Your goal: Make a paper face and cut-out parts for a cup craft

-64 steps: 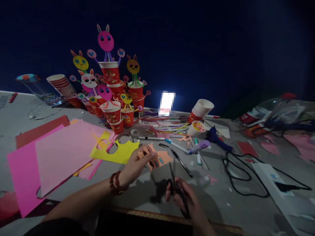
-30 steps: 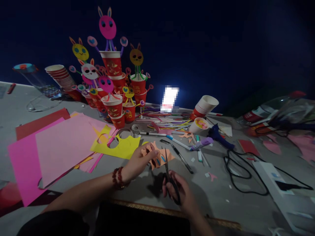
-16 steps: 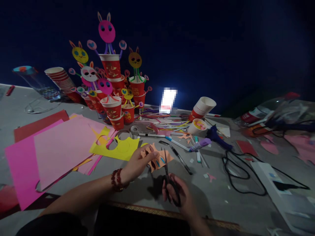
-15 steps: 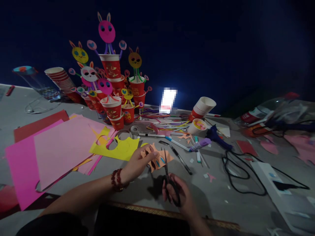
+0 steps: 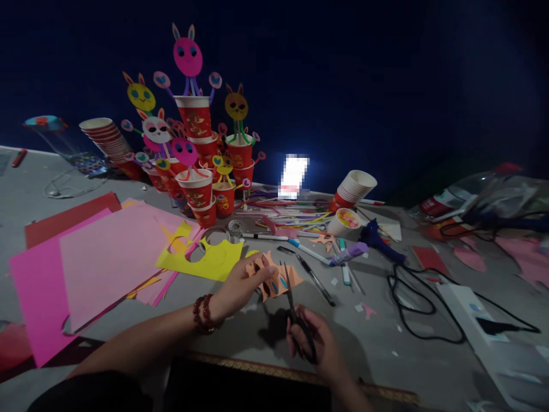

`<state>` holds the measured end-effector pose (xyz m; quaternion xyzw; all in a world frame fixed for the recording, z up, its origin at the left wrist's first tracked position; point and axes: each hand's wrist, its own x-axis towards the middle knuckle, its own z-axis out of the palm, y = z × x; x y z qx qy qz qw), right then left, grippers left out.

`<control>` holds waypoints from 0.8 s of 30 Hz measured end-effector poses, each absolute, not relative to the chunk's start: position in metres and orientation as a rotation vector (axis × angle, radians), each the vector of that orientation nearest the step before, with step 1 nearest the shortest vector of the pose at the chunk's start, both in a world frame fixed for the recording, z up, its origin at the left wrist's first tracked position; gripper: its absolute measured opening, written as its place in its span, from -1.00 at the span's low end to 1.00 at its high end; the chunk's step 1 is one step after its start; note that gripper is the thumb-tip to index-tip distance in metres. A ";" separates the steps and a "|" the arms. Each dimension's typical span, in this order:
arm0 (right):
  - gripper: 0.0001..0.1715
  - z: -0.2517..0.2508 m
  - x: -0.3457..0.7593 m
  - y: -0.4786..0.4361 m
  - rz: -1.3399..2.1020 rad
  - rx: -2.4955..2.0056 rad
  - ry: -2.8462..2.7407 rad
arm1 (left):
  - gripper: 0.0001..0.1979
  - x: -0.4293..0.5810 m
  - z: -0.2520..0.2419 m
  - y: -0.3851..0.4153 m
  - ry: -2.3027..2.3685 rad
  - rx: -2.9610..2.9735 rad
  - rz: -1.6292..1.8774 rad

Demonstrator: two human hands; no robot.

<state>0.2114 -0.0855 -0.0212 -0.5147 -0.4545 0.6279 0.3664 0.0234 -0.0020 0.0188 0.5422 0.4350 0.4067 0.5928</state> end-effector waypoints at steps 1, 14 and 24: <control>-0.40 -0.019 0.211 -0.085 1.611 -1.331 -1.170 | -0.67 0.023 0.019 -0.002 1.015 1.262 0.942; -0.36 -0.014 0.216 -0.083 1.630 -1.369 -1.238 | -0.63 0.024 0.029 -0.002 0.945 1.222 0.930; -0.43 -0.017 0.220 -0.084 1.620 -1.376 -1.273 | -0.63 0.023 0.027 -0.002 0.953 1.216 0.913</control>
